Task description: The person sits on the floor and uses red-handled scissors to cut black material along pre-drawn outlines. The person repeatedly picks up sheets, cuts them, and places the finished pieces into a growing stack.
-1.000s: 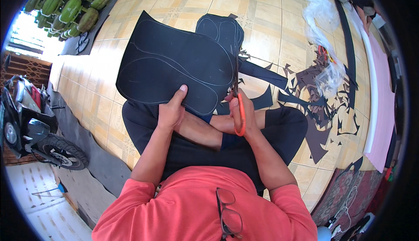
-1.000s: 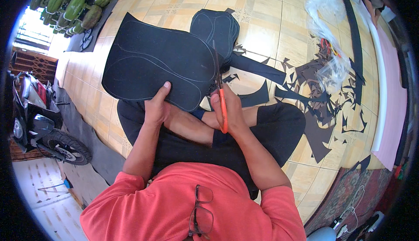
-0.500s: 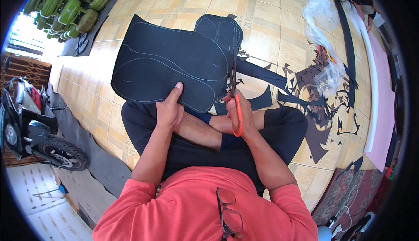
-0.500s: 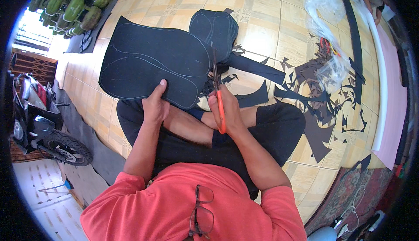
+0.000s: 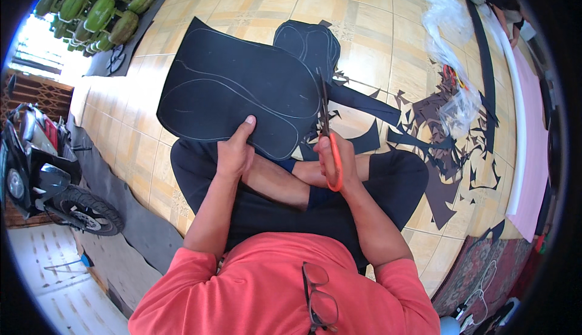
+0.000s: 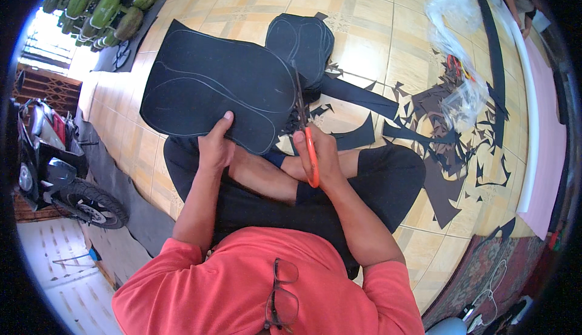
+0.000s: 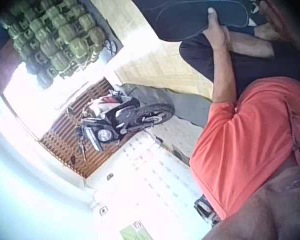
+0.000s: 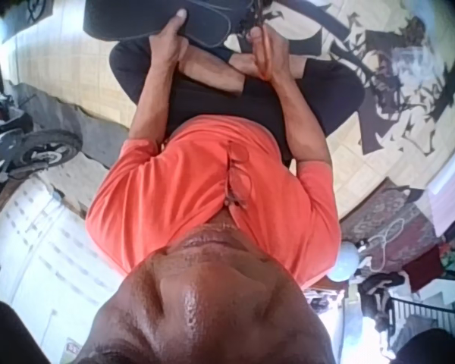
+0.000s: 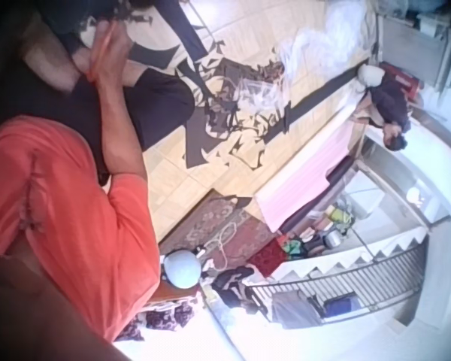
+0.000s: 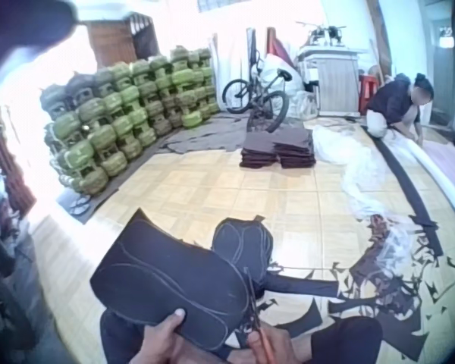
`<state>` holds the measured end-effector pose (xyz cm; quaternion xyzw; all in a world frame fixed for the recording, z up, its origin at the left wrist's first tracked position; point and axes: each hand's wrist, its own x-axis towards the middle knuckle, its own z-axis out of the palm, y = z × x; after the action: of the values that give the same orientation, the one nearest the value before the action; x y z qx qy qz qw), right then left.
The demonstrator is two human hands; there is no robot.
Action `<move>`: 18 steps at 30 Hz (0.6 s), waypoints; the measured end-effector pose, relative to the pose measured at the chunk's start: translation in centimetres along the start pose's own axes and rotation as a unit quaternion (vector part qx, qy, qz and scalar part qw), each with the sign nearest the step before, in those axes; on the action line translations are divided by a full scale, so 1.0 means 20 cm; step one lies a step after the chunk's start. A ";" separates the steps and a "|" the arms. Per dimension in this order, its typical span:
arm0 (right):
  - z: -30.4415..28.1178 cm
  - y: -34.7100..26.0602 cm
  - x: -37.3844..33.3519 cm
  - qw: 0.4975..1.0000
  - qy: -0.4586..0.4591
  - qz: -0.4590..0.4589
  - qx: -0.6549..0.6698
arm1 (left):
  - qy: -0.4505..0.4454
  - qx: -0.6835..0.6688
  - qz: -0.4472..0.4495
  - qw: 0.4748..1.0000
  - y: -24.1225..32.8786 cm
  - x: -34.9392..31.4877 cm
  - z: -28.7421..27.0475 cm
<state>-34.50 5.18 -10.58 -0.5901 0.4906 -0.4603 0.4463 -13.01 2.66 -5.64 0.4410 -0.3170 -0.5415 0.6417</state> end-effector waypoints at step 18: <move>0.00 -0.02 0.02 1.000 0.013 -0.006 0.010 | -0.031 0.016 -0.086 0.996 0.06 0.01 -0.06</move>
<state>-34.43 4.76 -10.17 -0.5824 0.4881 -0.4758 0.4429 -11.45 2.87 -5.14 0.4595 -0.3062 -0.6029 0.5759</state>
